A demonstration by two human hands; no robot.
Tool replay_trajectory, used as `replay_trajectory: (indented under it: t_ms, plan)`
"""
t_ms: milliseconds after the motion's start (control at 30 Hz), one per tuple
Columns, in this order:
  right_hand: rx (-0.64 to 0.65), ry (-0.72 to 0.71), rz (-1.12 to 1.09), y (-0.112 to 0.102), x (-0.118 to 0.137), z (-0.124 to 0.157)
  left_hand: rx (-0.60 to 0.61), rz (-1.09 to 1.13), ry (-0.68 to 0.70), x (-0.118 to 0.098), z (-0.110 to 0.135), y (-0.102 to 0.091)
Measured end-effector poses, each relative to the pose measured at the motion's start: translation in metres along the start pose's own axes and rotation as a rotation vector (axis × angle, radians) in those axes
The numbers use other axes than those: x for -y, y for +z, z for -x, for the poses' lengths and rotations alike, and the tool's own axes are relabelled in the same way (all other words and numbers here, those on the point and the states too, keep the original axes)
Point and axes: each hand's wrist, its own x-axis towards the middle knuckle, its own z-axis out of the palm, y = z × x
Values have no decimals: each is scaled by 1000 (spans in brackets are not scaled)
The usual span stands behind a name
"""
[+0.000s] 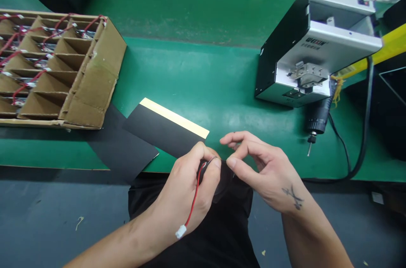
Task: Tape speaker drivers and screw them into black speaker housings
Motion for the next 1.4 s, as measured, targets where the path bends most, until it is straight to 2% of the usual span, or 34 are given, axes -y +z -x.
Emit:
replay_trajectory:
  t_ms: [267,367,600,800,900,1067,1200,1300,1400]
  plan:
    - [-110,-149,178,9,0,4,-27,-13,28,2,-2,2]
    - [-123,-162,193,11,-1,5,-17,8,24,2,-1,1]
    - [-105,-71,61,15,-11,5,-20,59,14,3,0,2]
    - [-32,-1,-180,17,-10,1,-85,218,79,-7,-8,-5]
    - [-93,-4,-144,14,-7,-8,-168,312,128,-17,-16,-19]
    - [111,-17,-114,12,0,-45,-329,321,220,-27,-30,-48]
    - [225,-8,-141,25,19,-80,-397,385,254,-23,-40,-69]
    - [273,15,-168,37,31,-106,-365,338,294,-20,-38,-91]
    - [207,39,-186,39,33,-138,-216,157,182,-24,-21,-125]
